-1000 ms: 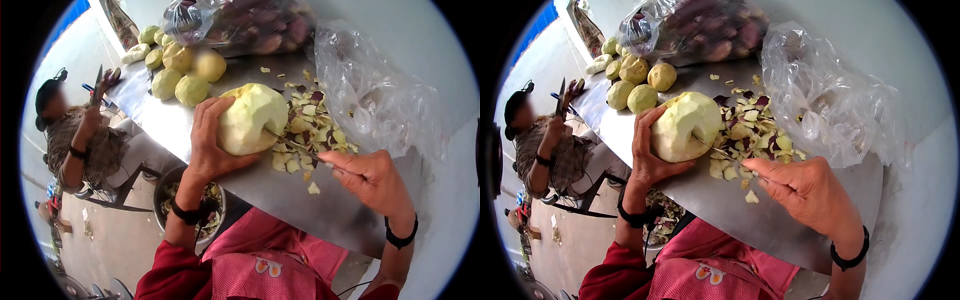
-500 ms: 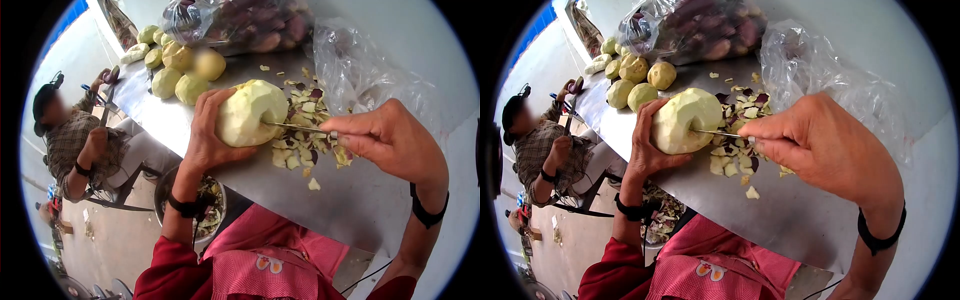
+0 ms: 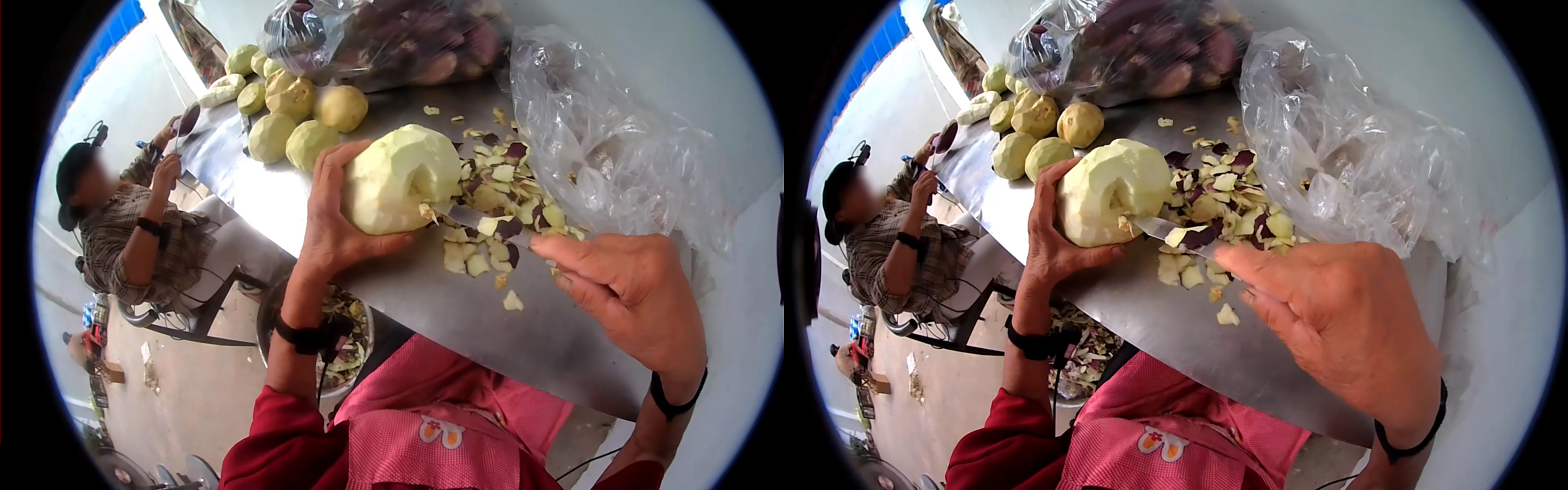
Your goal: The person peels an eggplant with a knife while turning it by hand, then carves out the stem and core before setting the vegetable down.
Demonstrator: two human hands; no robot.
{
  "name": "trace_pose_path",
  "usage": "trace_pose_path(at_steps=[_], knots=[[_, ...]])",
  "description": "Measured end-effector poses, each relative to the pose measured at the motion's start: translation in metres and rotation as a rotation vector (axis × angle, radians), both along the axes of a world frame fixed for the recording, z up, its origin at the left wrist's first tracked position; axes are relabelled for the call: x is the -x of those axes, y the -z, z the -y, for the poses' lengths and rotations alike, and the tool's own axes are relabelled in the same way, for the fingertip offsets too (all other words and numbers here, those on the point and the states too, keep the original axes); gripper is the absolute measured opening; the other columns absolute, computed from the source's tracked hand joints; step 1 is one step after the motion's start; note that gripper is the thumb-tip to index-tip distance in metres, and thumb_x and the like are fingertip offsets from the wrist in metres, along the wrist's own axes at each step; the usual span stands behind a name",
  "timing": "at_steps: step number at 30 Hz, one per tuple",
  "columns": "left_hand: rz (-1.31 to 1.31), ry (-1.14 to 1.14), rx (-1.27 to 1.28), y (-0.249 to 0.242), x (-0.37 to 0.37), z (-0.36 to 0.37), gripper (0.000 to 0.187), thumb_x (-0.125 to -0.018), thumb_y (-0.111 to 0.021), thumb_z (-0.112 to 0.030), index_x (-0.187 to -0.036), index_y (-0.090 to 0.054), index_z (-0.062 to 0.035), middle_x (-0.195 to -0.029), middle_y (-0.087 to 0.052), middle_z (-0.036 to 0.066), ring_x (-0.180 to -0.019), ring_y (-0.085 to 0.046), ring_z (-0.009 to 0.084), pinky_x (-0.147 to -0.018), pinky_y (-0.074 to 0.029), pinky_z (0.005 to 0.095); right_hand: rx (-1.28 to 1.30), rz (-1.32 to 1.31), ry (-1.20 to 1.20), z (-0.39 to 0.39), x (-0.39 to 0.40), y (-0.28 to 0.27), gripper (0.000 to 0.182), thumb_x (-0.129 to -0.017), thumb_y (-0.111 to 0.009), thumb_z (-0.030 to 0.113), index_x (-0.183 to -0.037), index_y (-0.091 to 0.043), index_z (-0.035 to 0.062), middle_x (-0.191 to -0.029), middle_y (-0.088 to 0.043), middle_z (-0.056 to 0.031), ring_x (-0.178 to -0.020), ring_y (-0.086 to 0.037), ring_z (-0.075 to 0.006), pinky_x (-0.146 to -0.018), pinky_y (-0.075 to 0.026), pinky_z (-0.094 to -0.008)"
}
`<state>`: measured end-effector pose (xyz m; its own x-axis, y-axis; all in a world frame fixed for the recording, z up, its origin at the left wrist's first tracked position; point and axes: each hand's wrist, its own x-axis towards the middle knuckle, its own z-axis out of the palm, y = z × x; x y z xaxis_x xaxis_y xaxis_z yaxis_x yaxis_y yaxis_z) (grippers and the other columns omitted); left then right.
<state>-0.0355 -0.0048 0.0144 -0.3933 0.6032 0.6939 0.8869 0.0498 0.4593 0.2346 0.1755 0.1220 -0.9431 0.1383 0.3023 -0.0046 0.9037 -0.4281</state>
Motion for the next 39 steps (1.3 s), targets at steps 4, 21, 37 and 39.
trace_pose_path(at_steps=[4, 21, 37, 39], knots=[[0.110, 0.065, -0.032, 0.008, 0.010, 0.002, 0.109, -0.048, -0.096, -0.035, -0.139, -0.044, -0.0033, -0.132, -0.054, 0.012, -0.123, -0.054, 0.0262, -0.107, -0.044, 0.0396, 0.064, -0.052, -0.007, -0.006, -0.005, 0.015, 0.036, -0.079, -0.069, -0.001, -0.114, -0.072, 0.0078, -0.071, -0.064, -0.0115, -0.057, -0.057, -0.0206, -0.055, -0.045, -0.0300], [0.526, 0.141, -0.240, 0.009, 0.008, 0.005, 0.110, -0.052, -0.097, -0.036, -0.138, -0.041, 0.0038, -0.129, -0.056, 0.015, -0.120, -0.056, 0.0263, -0.105, -0.045, 0.0400, 0.276, -0.256, 0.029, -0.018, 0.008, 0.084, 0.033, -0.084, -0.070, 0.001, -0.117, -0.070, 0.0085, -0.077, -0.068, -0.0128, -0.060, -0.061, -0.0225, -0.058, -0.049, -0.0318], [0.620, 0.167, -0.307, 0.011, 0.007, 0.004, 0.109, -0.056, -0.095, -0.029, -0.142, -0.038, 0.0056, -0.133, -0.054, 0.017, -0.124, -0.053, 0.0267, -0.106, -0.044, 0.0395, 0.317, -0.192, 0.062, -0.015, 0.008, 0.087, 0.034, -0.085, -0.069, 0.001, -0.117, -0.071, 0.0099, -0.080, -0.070, -0.0137, -0.064, -0.065, -0.0215, -0.061, -0.051, -0.0309], [0.611, 0.155, -0.304, 0.012, 0.008, 0.004, 0.109, -0.057, -0.095, -0.030, -0.142, -0.038, 0.0057, -0.134, -0.053, 0.017, -0.124, -0.053, 0.0269, -0.106, -0.044, 0.0395, 0.268, -0.189, 0.055, -0.015, 0.008, 0.088, 0.034, -0.085, -0.069, 0.001, -0.118, -0.070, 0.0092, -0.082, -0.071, -0.0146, -0.065, -0.066, -0.0204, -0.061, -0.052, -0.0302]])
